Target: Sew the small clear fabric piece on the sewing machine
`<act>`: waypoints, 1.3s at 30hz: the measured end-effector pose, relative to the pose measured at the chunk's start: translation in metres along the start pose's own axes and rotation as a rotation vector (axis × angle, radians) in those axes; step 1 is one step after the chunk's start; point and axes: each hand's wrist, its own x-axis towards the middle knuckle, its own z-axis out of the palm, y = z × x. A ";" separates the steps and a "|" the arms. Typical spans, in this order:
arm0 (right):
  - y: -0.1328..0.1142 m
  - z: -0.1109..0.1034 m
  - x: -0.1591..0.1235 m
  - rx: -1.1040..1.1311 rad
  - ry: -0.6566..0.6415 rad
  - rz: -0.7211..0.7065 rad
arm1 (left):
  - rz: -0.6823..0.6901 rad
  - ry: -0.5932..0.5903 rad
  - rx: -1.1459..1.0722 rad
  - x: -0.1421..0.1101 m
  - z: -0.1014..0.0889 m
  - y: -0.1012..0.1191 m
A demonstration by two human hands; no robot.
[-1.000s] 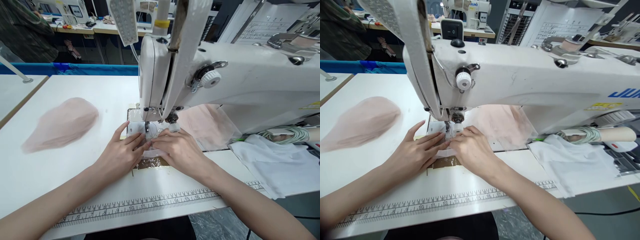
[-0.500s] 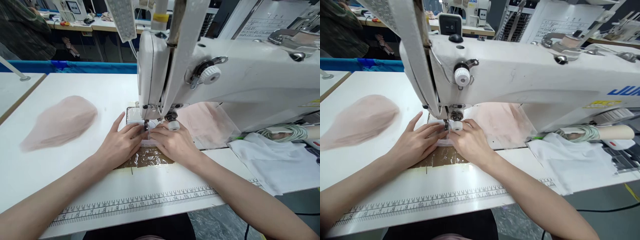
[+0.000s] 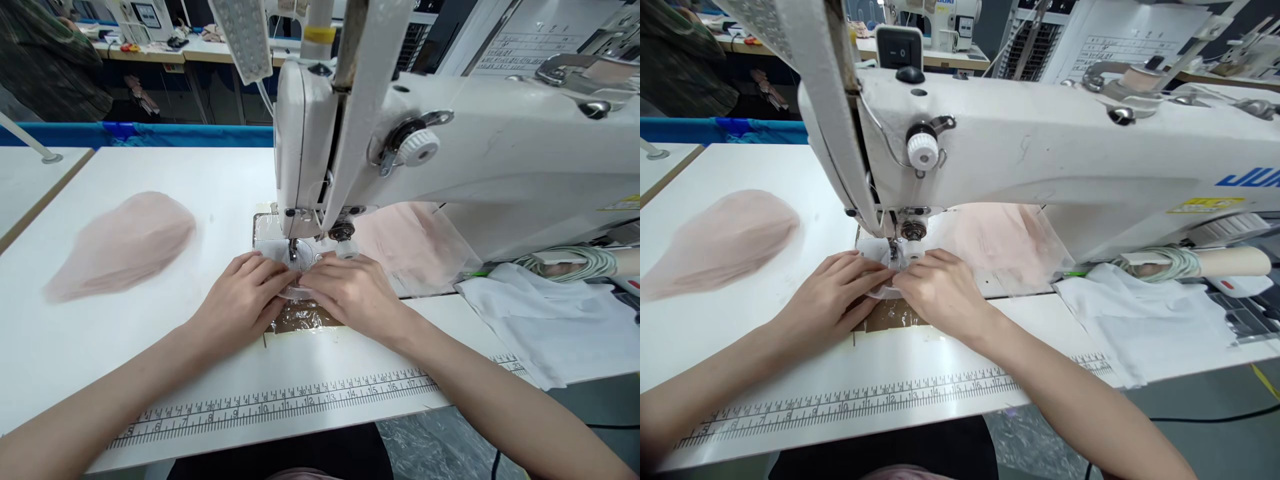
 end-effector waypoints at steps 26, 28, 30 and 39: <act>-0.004 0.003 -0.004 -0.125 0.031 -0.098 | 0.149 0.068 0.205 -0.007 0.000 0.003; -0.003 0.005 -0.004 -0.129 0.024 -0.090 | 0.145 0.068 0.204 -0.006 0.000 0.000; -0.001 0.006 -0.003 -0.133 0.019 -0.082 | 0.146 0.059 0.199 -0.004 0.000 -0.003; 0.006 0.012 0.001 -0.140 -0.004 -0.044 | 0.099 0.074 0.151 0.005 0.006 -0.016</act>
